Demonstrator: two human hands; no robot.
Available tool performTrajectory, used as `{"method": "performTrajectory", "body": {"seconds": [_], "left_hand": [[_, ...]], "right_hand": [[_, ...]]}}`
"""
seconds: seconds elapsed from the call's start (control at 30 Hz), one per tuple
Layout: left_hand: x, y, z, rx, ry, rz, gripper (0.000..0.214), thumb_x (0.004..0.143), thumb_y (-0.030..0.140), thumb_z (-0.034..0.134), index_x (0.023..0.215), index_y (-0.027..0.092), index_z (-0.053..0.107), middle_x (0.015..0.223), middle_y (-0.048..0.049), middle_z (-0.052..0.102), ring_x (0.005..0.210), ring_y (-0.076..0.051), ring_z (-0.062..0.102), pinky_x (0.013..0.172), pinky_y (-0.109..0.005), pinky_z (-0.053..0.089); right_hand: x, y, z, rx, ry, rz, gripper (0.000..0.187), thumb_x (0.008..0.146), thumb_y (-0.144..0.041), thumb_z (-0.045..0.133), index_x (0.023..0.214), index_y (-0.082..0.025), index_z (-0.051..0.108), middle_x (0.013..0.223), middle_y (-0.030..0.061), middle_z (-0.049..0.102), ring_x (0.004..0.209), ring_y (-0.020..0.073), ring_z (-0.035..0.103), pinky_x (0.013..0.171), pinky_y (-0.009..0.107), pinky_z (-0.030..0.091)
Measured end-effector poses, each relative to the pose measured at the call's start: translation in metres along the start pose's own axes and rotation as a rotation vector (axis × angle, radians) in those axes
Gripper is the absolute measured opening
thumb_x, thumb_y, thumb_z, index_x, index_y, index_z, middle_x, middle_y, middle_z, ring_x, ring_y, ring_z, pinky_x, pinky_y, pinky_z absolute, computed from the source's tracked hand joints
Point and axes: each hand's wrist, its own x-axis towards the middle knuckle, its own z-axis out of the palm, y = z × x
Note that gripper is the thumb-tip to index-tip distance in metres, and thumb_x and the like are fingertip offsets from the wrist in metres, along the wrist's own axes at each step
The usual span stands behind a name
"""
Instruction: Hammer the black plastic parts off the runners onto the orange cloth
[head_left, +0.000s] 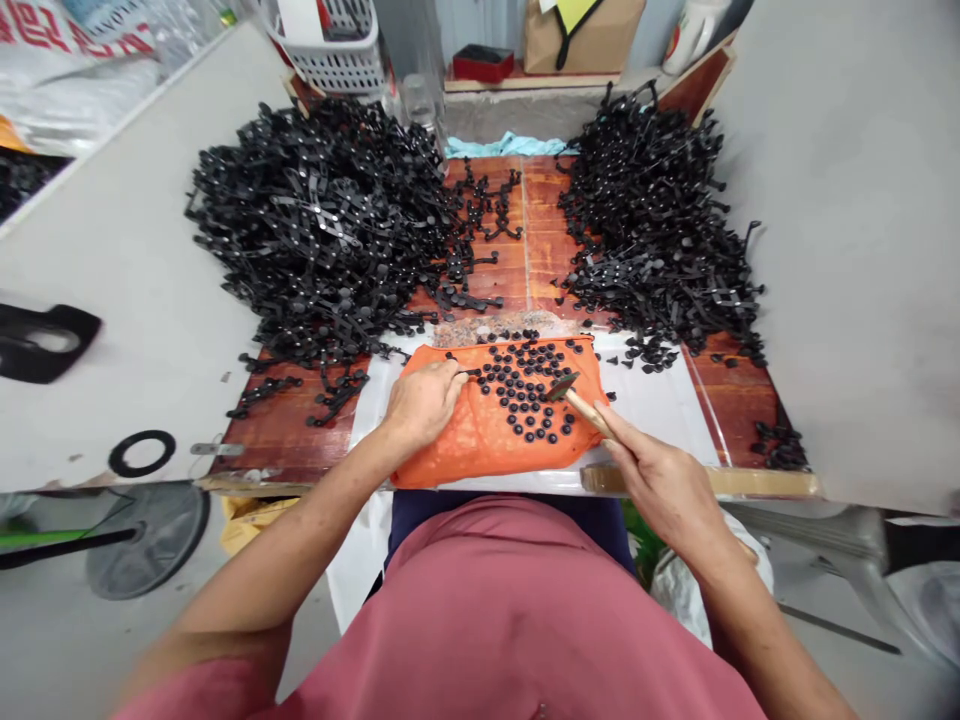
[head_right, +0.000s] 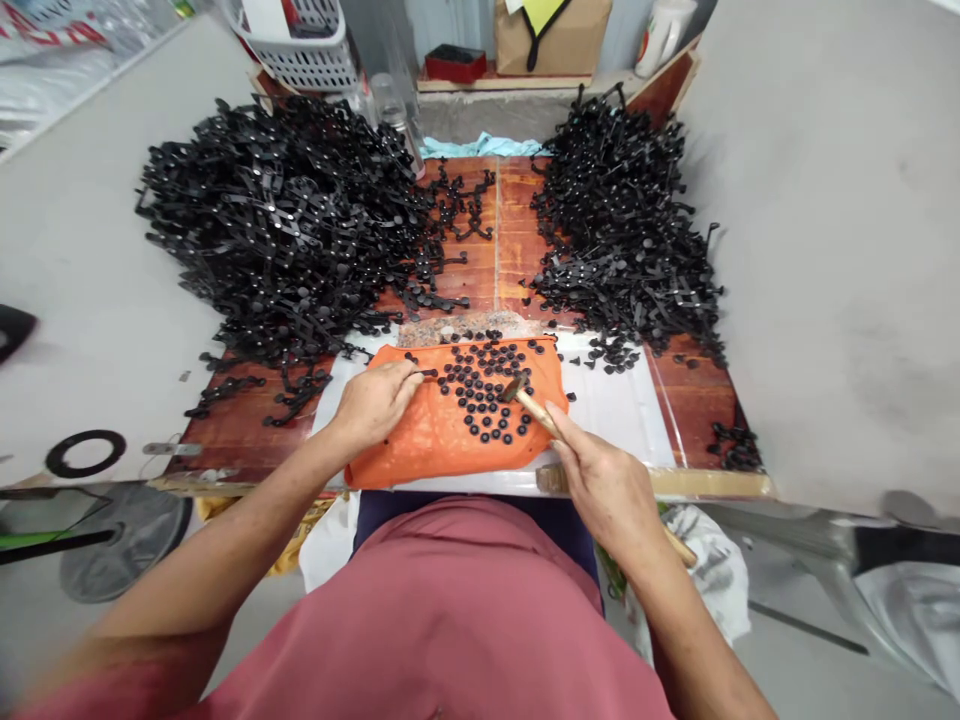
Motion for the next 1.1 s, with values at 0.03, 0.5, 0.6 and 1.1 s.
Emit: {"method": "performTrajectory", "body": {"seconds": [0.03,0.5,0.6,1.1], "left_hand": [[0.0,0.001,0.0,0.005,-0.013,-0.004,0.034,0.106,0.035,0.036,0.101,0.02,0.066,0.103,-0.0087,0.075,0.093,-0.023,0.069,0.076,-0.031,0.046],[-0.002,0.009,0.0,0.095,-0.083,-0.041,0.041,0.107,0.04,0.035,0.106,0.02,0.071,0.109,-0.0096,0.076,0.1,-0.026,0.072,0.076,-0.033,0.048],[-0.002,0.012,-0.002,0.118,-0.085,-0.062,0.041,0.106,0.04,0.036,0.108,0.021,0.072,0.11,-0.0097,0.076,0.099,-0.027,0.072,0.074,-0.033,0.048],[-0.003,0.01,0.003,0.033,-0.037,-0.091,0.039,0.106,0.038,0.037,0.107,0.02,0.071,0.109,-0.0095,0.077,0.099,-0.025,0.071,0.078,-0.032,0.048]], "right_hand": [[0.0,0.001,0.0,-0.014,0.008,0.008,0.049,0.107,-0.033,0.046,0.156,-0.04,0.048,0.127,0.0017,0.077,0.1,0.0253,0.078,0.084,0.033,0.062],[0.006,-0.007,0.005,-0.049,0.03,-0.05,0.049,0.107,-0.032,0.046,0.155,-0.038,0.049,0.119,0.0007,0.079,0.089,0.0229,0.08,0.07,0.029,0.06],[0.011,-0.011,0.005,-0.072,0.039,-0.089,0.049,0.106,-0.032,0.048,0.155,-0.035,0.05,0.113,0.0029,0.081,0.085,0.0233,0.079,0.067,0.029,0.058],[0.026,-0.034,-0.002,-0.072,-0.002,-0.186,0.05,0.106,-0.029,0.047,0.156,-0.033,0.049,0.103,0.0028,0.081,0.075,0.021,0.076,0.065,0.03,0.056]]}}
